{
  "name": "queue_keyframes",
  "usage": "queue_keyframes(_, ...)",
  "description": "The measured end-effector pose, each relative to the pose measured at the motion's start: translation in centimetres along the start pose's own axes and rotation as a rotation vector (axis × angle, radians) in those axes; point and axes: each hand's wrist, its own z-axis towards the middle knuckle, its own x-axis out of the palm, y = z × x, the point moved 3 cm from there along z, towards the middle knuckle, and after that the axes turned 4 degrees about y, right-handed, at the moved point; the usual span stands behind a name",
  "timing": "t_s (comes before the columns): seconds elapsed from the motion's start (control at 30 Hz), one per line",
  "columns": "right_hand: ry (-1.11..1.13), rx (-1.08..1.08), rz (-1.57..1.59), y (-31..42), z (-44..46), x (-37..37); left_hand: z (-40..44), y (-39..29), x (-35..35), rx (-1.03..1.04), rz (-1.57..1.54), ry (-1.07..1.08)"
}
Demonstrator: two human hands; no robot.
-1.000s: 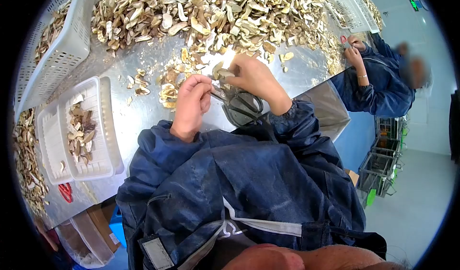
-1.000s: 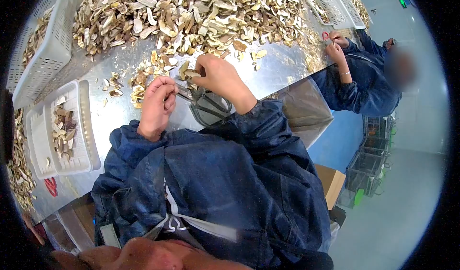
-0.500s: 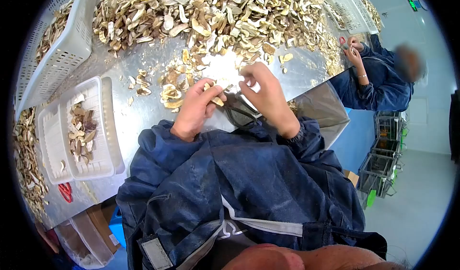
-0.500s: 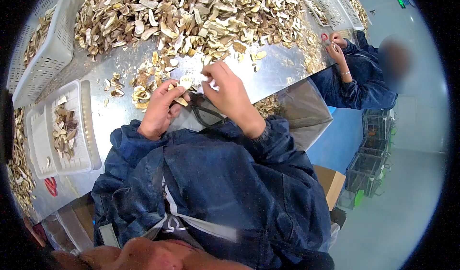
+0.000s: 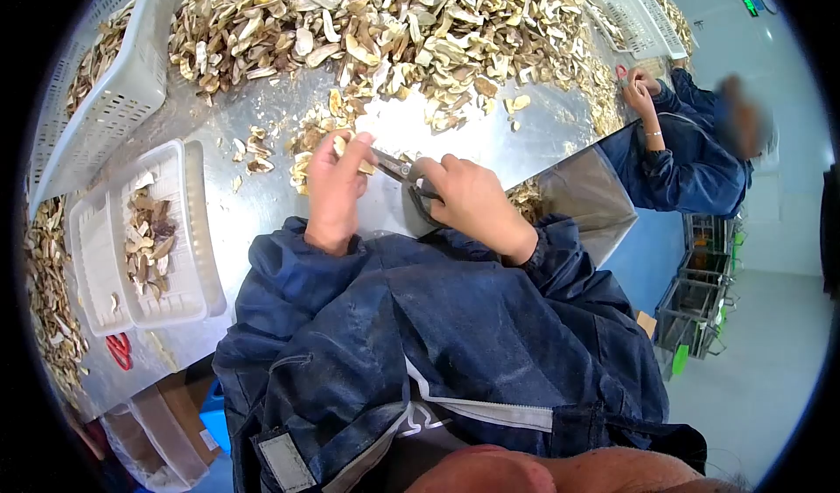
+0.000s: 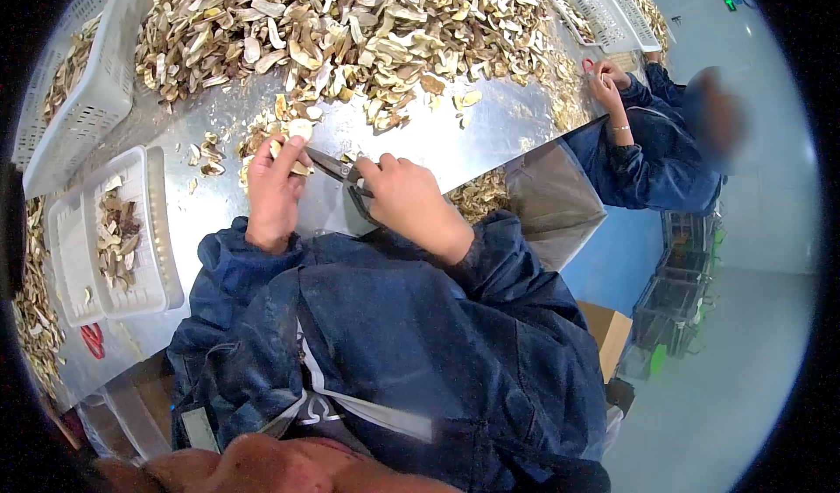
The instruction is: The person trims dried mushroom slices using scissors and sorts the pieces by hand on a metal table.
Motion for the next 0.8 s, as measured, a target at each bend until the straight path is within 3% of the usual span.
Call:
queue_keyframes(0.1,-0.034,-0.063,0.266,-1.4,0.1,-0.6,0.2,-1.1,-1.0,0.105,-0.069,-0.068)
queue_keyframes(0.2,0.081,0.093,0.677,-2.8,-0.5,-1.4,0.3,-1.5,-1.4,0.17,-0.136,-0.11)
queue_keyframes(0.33,-0.039,0.117,1.112,-4.0,-1.5,-0.7,0.2,-0.9,-1.3,0.136,-0.044,-0.103)
queue_keyframes(0.53,0.056,0.075,1.054,-2.6,-1.8,-1.5,-0.3,-0.5,-0.3,0.01,0.01,-0.06)
queue_keyframes(0.8,0.105,0.051,1.089,-1.3,-1.2,-1.4,-0.5,0.0,0.3,-0.039,0.151,0.172)
